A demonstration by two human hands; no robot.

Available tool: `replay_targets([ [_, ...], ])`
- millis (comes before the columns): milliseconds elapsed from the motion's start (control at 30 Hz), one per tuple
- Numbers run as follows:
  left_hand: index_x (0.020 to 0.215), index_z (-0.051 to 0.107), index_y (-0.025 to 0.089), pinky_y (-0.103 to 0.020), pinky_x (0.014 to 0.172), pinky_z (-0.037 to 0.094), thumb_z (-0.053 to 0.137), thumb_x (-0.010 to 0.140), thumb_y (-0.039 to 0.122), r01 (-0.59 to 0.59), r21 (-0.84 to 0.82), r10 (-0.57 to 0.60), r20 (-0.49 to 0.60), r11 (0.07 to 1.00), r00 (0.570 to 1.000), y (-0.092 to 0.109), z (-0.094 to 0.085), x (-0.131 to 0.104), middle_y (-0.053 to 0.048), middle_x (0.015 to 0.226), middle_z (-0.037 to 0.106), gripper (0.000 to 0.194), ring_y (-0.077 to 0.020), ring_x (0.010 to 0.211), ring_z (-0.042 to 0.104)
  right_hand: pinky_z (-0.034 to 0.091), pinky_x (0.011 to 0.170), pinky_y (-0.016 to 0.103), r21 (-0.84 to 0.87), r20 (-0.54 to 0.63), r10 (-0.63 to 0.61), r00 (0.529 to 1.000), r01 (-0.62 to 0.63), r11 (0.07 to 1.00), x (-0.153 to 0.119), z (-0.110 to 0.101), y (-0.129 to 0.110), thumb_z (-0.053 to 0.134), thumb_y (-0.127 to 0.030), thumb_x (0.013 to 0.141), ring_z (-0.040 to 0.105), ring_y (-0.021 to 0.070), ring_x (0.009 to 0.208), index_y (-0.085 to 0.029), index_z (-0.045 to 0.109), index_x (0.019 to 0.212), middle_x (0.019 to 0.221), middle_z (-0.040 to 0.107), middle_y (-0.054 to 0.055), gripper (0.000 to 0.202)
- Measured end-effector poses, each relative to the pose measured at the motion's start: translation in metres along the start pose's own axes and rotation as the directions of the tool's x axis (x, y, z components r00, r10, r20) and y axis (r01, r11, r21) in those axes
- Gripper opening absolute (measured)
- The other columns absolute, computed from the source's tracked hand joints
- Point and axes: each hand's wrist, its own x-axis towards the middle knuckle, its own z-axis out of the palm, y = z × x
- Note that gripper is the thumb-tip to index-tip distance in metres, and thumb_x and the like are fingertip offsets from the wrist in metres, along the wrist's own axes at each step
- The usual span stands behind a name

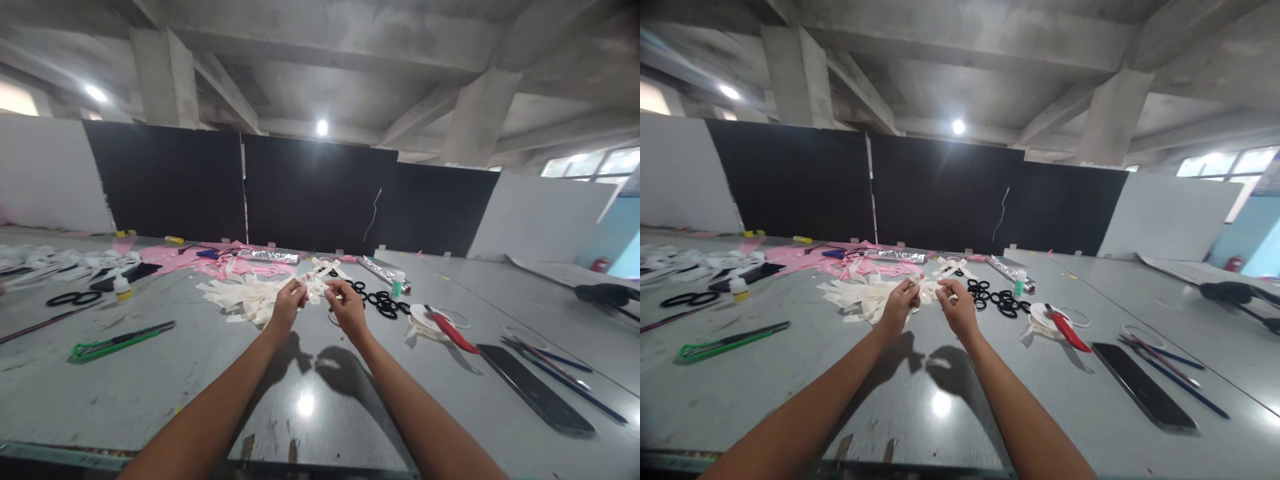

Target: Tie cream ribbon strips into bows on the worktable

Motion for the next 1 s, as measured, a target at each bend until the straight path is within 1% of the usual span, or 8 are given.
replay_targets([
  [133,0.099,0.064,0.015,-0.02,0.051,0.033,0.059,0.075,0.038,-0.068,0.125,0.057,0.092,0.99,0.994,-0.003,0.007,-0.006,0.004,0.058,0.048,0.034,-0.007,0.051,0.04,0.044,0.057,0.022,-0.174,0.113,-0.13,0.985,0.149,0.973,-0.002,0.0,0.001,0.058,-0.032,0.081,0.055,0.0129,0.068,-0.021,0.067,0.085,0.079,0.062,0.002,0.015],
  [333,0.096,0.066,0.013,-0.021,0.052,0.035,0.063,0.073,0.041,-0.092,0.277,0.066,0.103,0.957,0.992,-0.006,0.003,-0.005,0.003,0.058,0.05,0.035,-0.0082,0.052,0.042,0.046,0.06,0.025,-0.159,0.183,-0.096,0.978,0.126,0.979,0.001,-0.001,0.009,0.055,-0.036,0.084,0.056,0.0154,0.069,-0.022,0.067,0.082,0.081,0.063,0.004,0.019],
  [433,0.1,0.065,0.013,-0.021,0.055,0.037,0.064,0.073,0.041,-0.083,0.257,0.05,0.132,0.963,0.99,-0.004,0.003,-0.004,0.001,0.067,0.056,0.039,-0.0085,0.055,0.045,0.047,0.059,0.025,-0.117,0.197,-0.031,0.98,0.056,0.992,0.004,-0.003,0.009,0.058,-0.037,0.081,0.055,0.0135,0.064,-0.021,0.066,0.079,0.081,0.061,0.003,0.018],
  [533,0.107,0.061,0.013,-0.022,0.058,0.04,0.062,0.075,0.041,-0.058,0.18,0.027,0.17,0.982,0.985,-0.001,0.005,-0.005,-0.001,0.074,0.056,0.043,-0.0088,0.06,0.046,0.049,0.058,0.025,0.047,0.203,0.087,0.975,-0.099,0.994,0.007,-0.003,0.005,0.061,-0.039,0.078,0.055,0.0124,0.061,-0.019,0.063,0.075,0.074,0.06,0.001,0.021],
  [633,0.108,0.059,0.012,-0.021,0.058,0.04,0.063,0.074,0.042,-0.016,0.121,-0.006,0.18,0.993,0.984,0.001,0.006,-0.006,0.001,0.071,0.053,0.046,-0.0079,0.059,0.044,0.051,0.059,0.027,0.269,0.302,0.192,0.934,-0.277,0.922,0.008,-0.002,0.001,0.065,-0.043,0.074,0.057,0.0134,0.063,-0.017,0.059,0.072,0.069,0.059,0.0,0.027],
  [733,0.111,0.058,0.012,-0.02,0.057,0.04,0.064,0.073,0.042,0.007,0.076,-0.023,0.204,0.997,0.979,0.0,0.006,-0.005,0.001,0.072,0.053,0.048,-0.0072,0.059,0.044,0.052,0.062,0.028,0.379,0.374,0.251,0.893,-0.394,0.838,0.008,-0.001,0.0,0.067,-0.046,0.071,0.058,0.0128,0.063,-0.016,0.057,0.071,0.069,0.061,0.001,0.032],
  [833,0.113,0.056,0.013,-0.021,0.057,0.041,0.064,0.073,0.043,0.035,0.061,-0.047,0.211,0.997,0.976,0.0,0.005,-0.004,0.001,0.074,0.054,0.05,-0.0071,0.058,0.046,0.053,0.059,0.027,0.406,0.343,0.276,0.898,-0.407,0.818,0.007,0.0,0.0,0.068,-0.046,0.07,0.057,0.012,0.062,-0.016,0.056,0.073,0.069,0.059,0.0,0.032],
  [1000,0.115,0.054,0.014,-0.02,0.051,0.04,0.07,0.068,0.04,-0.007,0.166,-0.026,0.201,0.986,0.979,0.005,0.005,-0.007,0.003,0.064,0.052,0.056,-0.0071,0.052,0.046,0.052,0.05,0.025,0.306,0.285,0.208,0.936,-0.294,0.905,0.007,0.0,0.005,0.066,-0.041,0.071,0.056,0.0121,0.061,-0.017,0.059,0.087,0.07,0.059,0.0,0.03],
])
